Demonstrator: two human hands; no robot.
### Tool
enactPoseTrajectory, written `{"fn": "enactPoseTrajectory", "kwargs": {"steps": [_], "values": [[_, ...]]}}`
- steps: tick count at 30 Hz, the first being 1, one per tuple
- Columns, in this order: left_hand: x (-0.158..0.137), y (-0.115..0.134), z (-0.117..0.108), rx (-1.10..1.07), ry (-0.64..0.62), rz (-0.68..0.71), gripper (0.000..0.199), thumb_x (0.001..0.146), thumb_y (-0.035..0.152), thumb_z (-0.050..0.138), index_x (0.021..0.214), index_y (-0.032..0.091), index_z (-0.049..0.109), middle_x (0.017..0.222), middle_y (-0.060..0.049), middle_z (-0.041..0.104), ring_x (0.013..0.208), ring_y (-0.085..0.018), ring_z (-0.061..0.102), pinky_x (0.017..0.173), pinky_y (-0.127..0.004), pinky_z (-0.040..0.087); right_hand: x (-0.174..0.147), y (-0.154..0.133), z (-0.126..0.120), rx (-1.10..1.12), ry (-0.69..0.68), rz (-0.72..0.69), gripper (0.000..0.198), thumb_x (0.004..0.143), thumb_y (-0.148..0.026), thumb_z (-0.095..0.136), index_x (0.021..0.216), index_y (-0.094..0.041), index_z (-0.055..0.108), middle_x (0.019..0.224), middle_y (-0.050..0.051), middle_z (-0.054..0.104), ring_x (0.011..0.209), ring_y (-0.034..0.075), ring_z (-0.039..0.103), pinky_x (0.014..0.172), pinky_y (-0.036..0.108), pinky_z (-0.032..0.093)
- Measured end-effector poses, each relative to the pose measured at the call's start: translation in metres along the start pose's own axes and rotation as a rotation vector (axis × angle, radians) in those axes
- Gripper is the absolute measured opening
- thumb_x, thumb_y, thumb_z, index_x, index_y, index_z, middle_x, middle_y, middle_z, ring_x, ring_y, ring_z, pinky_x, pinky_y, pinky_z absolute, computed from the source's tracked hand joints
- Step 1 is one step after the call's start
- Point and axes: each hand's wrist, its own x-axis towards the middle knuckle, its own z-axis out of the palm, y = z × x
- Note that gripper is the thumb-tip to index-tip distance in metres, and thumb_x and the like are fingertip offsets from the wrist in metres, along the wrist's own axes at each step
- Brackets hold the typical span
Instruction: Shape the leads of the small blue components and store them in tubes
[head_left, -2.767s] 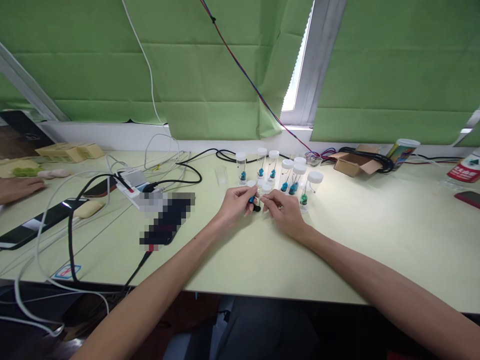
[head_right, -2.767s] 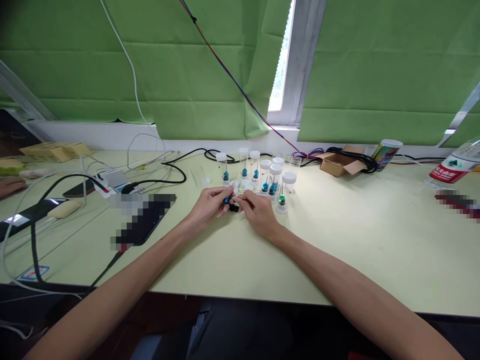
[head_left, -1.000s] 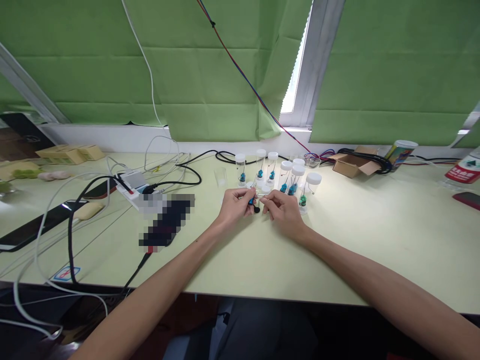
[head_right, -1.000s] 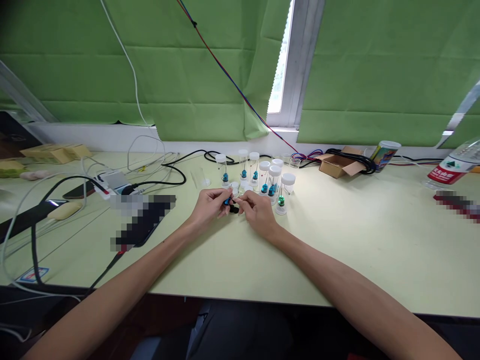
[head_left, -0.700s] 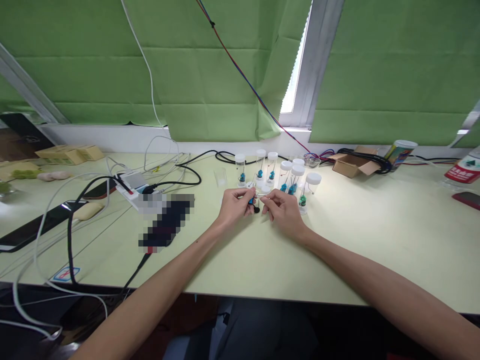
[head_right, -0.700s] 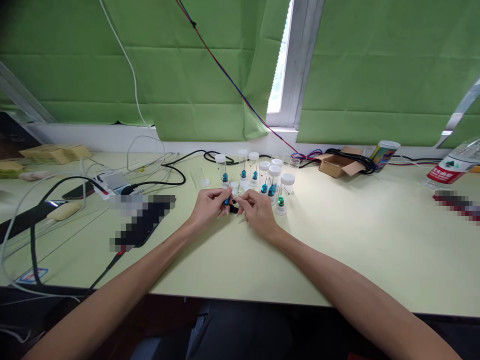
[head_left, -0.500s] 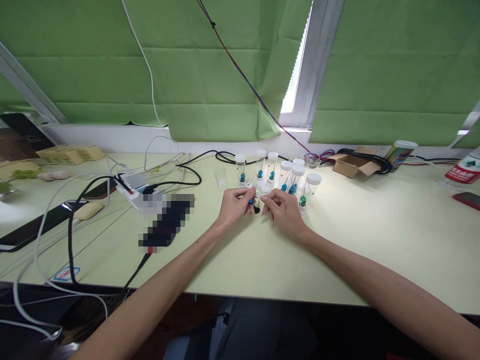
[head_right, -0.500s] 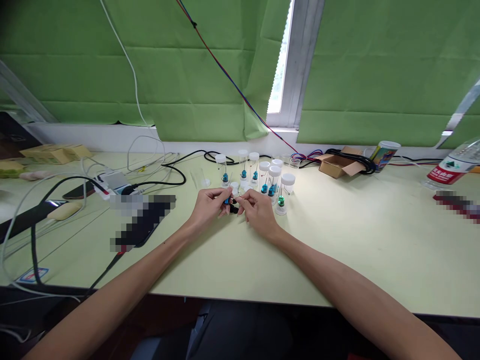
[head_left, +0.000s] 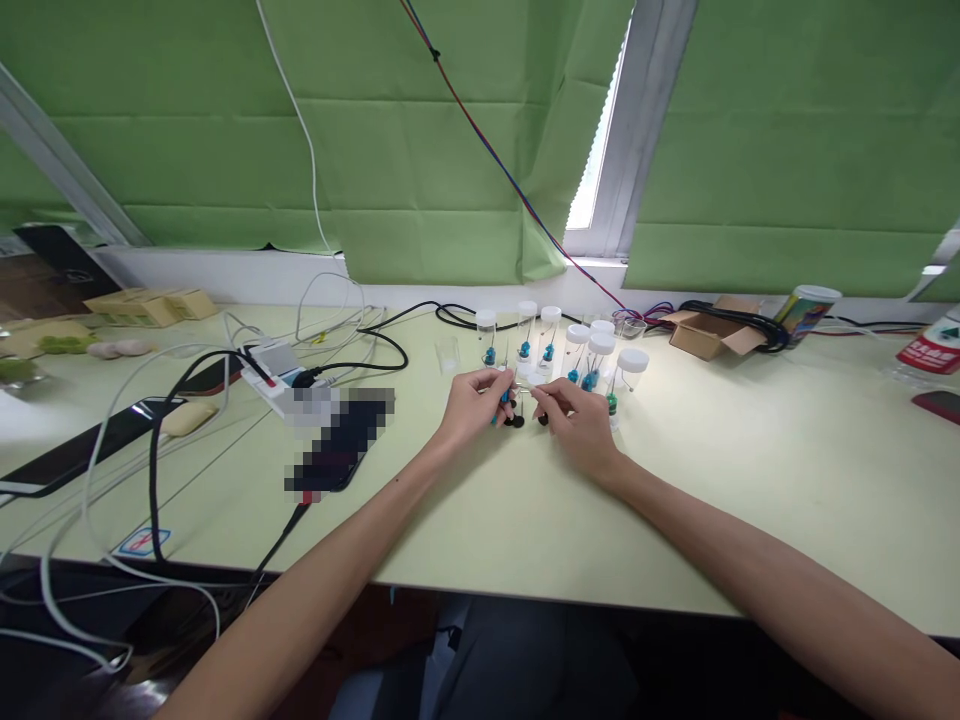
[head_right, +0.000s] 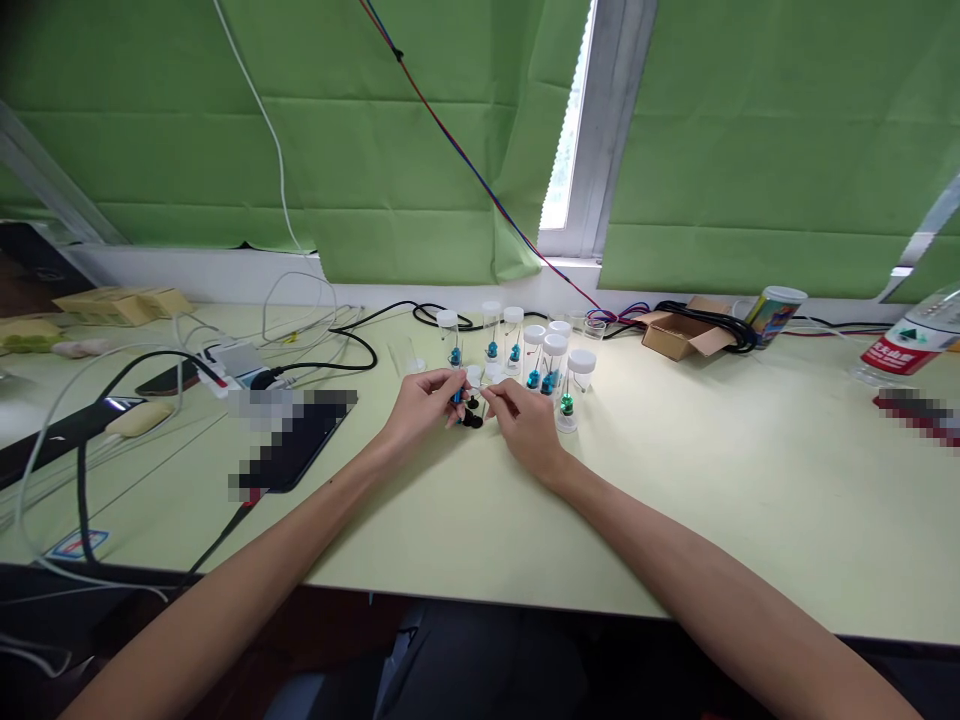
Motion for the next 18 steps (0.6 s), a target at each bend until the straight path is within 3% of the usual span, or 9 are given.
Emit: {"fn": "enactPoseTrajectory", "kwargs": {"steps": [5, 13, 18], "values": [[0.003, -0.002, -0.004, -0.053, 0.082, -0.026, 0.039, 0.081, 0.052, 0.070, 0.071, 0.014, 0.064, 0.069, -0.003, 0.059, 0.048, -0.008, 0.052, 0.045, -0.023, 0.039, 0.001, 0.009, -0.001, -0.183, 0.023, -0.138, 0.020, 0.097, -0.031, 0.056, 0.083, -0.020, 0.065, 0.064, 0.000, 0.068, 0.051, 0.012, 0.055, 0.055, 0.025, 0.043], [-0.001, -0.004, 0.001, -0.034, 0.011, -0.064, 0.037, 0.081, 0.052, 0.069, 0.078, 0.015, 0.066, 0.070, -0.002, 0.058, 0.048, -0.008, 0.053, 0.040, -0.022, 0.037, 0.002, 0.023, 0.000, -0.403, -0.169, -0.170, 0.017, 0.096, -0.019, 0.052, 0.090, -0.019, 0.068, 0.080, 0.006, 0.070, 0.073, 0.019, 0.062, 0.067, 0.030, 0.045], [-0.001, -0.005, 0.002, -0.039, 0.002, -0.075, 0.037, 0.080, 0.052, 0.070, 0.077, 0.015, 0.066, 0.069, -0.002, 0.058, 0.047, -0.008, 0.053, 0.038, -0.022, 0.035, 0.002, 0.027, 0.002, -0.446, -0.192, -0.206, 0.018, 0.096, -0.019, 0.054, 0.089, -0.019, 0.070, 0.076, 0.006, 0.067, 0.072, 0.020, 0.061, 0.069, 0.032, 0.047]]}}
